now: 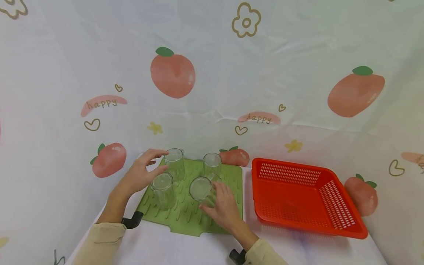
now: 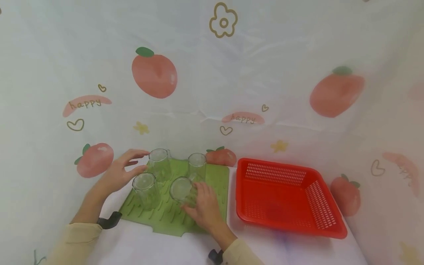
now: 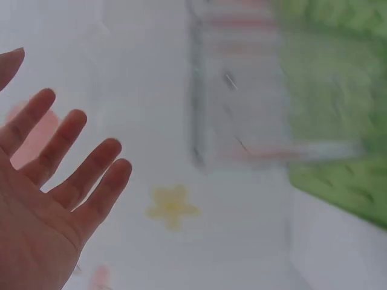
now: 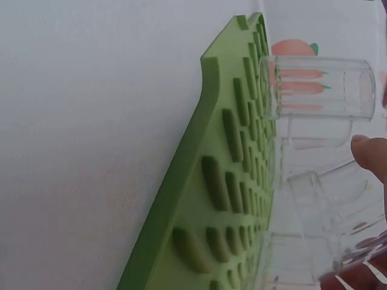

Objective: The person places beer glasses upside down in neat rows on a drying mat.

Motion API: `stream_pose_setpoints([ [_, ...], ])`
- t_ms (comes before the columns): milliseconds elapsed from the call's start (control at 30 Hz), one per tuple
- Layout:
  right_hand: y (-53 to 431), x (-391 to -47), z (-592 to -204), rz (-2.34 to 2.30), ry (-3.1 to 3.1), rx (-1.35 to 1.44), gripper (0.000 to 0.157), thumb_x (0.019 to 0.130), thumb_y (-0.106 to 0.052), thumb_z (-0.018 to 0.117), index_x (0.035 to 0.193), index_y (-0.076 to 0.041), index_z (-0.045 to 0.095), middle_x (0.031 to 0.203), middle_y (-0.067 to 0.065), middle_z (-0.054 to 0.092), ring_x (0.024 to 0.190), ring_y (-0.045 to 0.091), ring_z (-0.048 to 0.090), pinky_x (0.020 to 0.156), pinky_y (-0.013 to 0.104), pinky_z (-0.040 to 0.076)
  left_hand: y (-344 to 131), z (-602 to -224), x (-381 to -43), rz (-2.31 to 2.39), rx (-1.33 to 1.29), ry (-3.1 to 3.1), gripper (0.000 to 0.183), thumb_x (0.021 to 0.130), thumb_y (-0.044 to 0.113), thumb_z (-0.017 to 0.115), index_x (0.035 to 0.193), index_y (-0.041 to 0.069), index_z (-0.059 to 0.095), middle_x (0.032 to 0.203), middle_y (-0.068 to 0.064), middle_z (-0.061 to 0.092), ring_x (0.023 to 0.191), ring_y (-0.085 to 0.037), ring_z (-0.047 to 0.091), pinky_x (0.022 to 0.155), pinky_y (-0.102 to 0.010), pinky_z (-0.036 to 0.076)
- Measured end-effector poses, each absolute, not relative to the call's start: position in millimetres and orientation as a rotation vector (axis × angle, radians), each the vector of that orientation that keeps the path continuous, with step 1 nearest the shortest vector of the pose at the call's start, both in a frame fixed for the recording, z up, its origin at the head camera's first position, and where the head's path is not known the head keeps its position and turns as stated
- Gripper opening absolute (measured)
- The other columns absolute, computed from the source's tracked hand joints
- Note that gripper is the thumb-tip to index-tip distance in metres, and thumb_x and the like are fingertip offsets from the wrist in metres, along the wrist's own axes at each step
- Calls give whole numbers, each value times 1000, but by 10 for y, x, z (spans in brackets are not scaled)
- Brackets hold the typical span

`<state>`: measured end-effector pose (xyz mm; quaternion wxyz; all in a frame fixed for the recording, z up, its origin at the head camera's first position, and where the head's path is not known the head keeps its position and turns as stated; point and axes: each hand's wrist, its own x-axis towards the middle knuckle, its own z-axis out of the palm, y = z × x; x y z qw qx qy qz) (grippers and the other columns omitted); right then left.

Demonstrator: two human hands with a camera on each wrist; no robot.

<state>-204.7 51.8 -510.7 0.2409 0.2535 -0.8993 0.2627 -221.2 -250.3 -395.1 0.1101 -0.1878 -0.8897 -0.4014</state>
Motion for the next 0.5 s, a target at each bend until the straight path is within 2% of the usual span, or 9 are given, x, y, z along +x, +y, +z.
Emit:
stream_pose_setpoints([
  [233,544,-2098,-5147,905,-2567,691,85,74,-37,92,142,-11,48,127,3,61,115,19,61,94,41,58,-2858,-4225,-2354,-1172,-296,-2681,53,103,36,62,147,10,51,150,-18,49,142,-45,42,113,-64,38],
  [500,577,-2155,-5193,1213,-2695,659,82,77,-31,91,144,-18,45,129,0,58,113,14,60,96,40,57,-3053,-4562,-2407,-1145,-118,-2769,60,104,43,56,149,4,48,154,-27,45,145,-48,38,113,-68,34],
])
